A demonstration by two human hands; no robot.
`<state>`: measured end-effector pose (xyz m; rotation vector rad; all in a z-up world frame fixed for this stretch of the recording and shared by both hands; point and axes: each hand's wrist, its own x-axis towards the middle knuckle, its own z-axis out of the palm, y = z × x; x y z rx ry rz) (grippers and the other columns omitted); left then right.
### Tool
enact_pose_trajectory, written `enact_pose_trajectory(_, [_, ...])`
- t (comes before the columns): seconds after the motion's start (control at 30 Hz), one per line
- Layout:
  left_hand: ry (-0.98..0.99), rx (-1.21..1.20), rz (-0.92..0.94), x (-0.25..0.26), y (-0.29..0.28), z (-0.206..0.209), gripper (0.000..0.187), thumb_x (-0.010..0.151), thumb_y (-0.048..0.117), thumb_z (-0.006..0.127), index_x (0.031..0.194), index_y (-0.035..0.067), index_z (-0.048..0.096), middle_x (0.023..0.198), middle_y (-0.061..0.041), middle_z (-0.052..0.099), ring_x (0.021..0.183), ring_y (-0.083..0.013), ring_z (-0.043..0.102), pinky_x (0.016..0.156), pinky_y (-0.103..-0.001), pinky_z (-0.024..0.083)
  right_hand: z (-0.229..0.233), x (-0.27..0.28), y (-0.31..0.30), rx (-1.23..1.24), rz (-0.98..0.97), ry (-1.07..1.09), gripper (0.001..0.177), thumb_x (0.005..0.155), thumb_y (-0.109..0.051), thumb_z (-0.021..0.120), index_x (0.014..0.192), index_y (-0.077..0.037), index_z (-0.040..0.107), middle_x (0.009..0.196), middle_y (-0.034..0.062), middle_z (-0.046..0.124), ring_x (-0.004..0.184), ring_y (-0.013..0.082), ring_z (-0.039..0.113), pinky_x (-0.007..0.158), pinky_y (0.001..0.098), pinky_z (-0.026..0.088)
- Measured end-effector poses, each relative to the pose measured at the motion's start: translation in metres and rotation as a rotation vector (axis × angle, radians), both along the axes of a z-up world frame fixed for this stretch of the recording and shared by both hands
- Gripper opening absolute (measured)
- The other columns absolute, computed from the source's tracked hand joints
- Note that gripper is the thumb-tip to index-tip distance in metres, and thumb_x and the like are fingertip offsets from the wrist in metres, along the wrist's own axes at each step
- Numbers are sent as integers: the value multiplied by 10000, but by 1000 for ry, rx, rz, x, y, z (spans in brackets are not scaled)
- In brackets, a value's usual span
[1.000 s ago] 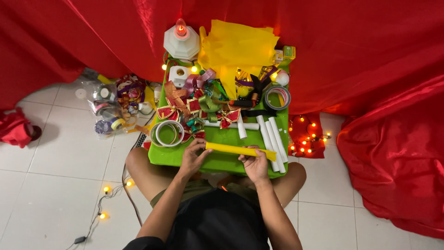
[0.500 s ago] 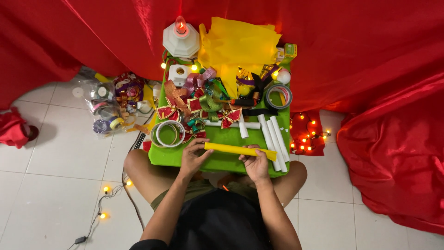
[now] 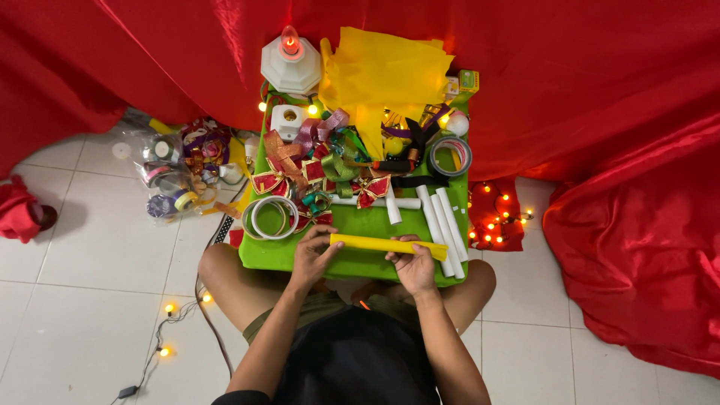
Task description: Decorating a yellow tube with ribbons and craft materials while sitting on the floor.
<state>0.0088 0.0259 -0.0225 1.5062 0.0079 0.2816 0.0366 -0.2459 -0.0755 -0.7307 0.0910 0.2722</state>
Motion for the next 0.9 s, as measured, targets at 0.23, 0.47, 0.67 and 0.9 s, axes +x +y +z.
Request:
enact_pose_trajectory(0.23, [10,-25,78,3,-2,2,197,759,42,917,898,-35,801,1112,-183,703,1016,-278,697,917,-375,579,12,-1,4,61,-14,-2,237,956,-216,534,1140,-67,535,1161,223,691,843,345,751,828,455,650])
enact_pose_trajectory(0.47, [47,-104,121,4,-4,-20,216,738,18,923,893,-40,784,1081,-178,705,1012,-292,718,897,-372,616,12,0,4,62,-29,-9,204,947,-212,558,1117,-109,510,1184,216,705,870,350,753,851,464,643])
enact_pose_trajectory(0.67, [83,-113,141,4,-7,-13,150,809,63,892,875,-24,790,1010,-156,712,980,-241,727,883,-341,621,16,0,5,95,-37,16,274,986,-317,563,1188,-132,543,1320,205,664,989,346,733,953,478,609])
enact_pose_trajectory(0.9, [92,-100,132,3,-5,-8,137,862,99,861,864,-17,787,1003,-148,704,981,-216,710,888,-328,607,19,-2,11,-39,-77,73,242,1063,-297,533,1231,-124,542,1281,176,686,984,296,734,979,457,605])
